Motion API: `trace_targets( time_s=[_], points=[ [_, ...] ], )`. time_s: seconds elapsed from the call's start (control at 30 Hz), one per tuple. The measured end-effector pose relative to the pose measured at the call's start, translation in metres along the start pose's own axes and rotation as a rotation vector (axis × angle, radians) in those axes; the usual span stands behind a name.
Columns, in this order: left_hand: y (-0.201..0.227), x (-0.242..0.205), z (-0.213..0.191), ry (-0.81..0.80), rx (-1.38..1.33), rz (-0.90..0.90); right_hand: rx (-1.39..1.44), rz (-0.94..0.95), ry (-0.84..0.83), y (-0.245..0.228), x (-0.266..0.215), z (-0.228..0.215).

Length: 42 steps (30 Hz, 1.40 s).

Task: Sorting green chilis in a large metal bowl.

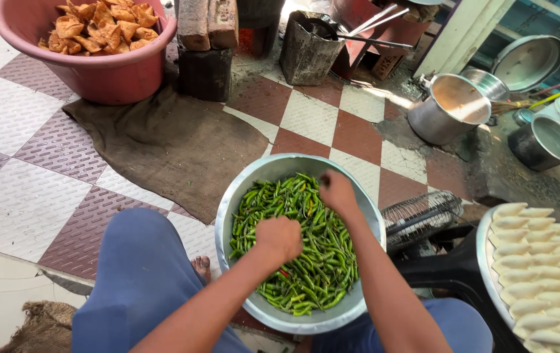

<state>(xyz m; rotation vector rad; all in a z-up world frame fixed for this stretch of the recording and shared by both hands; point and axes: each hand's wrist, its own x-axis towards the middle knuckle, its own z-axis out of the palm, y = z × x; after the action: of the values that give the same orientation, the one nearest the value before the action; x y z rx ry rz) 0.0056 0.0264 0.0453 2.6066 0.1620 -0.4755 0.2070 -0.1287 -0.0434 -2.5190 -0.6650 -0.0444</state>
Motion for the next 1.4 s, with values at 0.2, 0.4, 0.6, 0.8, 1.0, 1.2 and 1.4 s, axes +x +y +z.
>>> trace_targets(
  time_s=[0.2, 0.4, 0.6, 0.8, 1.0, 1.2, 1.4],
  points=[
    [-0.005, 0.009, 0.001, 0.007, 0.055, 0.016, -0.143, -0.132, -0.141, 0.035, 0.075, 0.066],
    [-0.015, 0.008, -0.015, -0.008, 0.003, -0.016, -0.010, -0.034, -0.166, 0.026, 0.042, 0.003],
    [0.001, 0.004, -0.002, 0.329, -0.201, 0.274, 0.747, 0.331, -0.226, -0.039, -0.043, -0.093],
    [0.027, -0.014, 0.019, 0.459, -0.269, 0.427, 1.168, 0.504, -0.284, -0.029, -0.113, -0.101],
    [0.034, -0.041, 0.025, 0.446, 0.019, 0.418, 1.188, 0.519, -0.216, -0.035, -0.149, -0.072],
    [0.007, -0.007, 0.038, 0.284, -0.006, 0.116, 0.476, 0.133, -0.011, -0.079, -0.161, -0.061],
    [-0.008, -0.007, -0.003, 0.058, -0.041, -0.067, 0.051, 0.030, -0.120, -0.010, -0.082, -0.014]
  ],
)
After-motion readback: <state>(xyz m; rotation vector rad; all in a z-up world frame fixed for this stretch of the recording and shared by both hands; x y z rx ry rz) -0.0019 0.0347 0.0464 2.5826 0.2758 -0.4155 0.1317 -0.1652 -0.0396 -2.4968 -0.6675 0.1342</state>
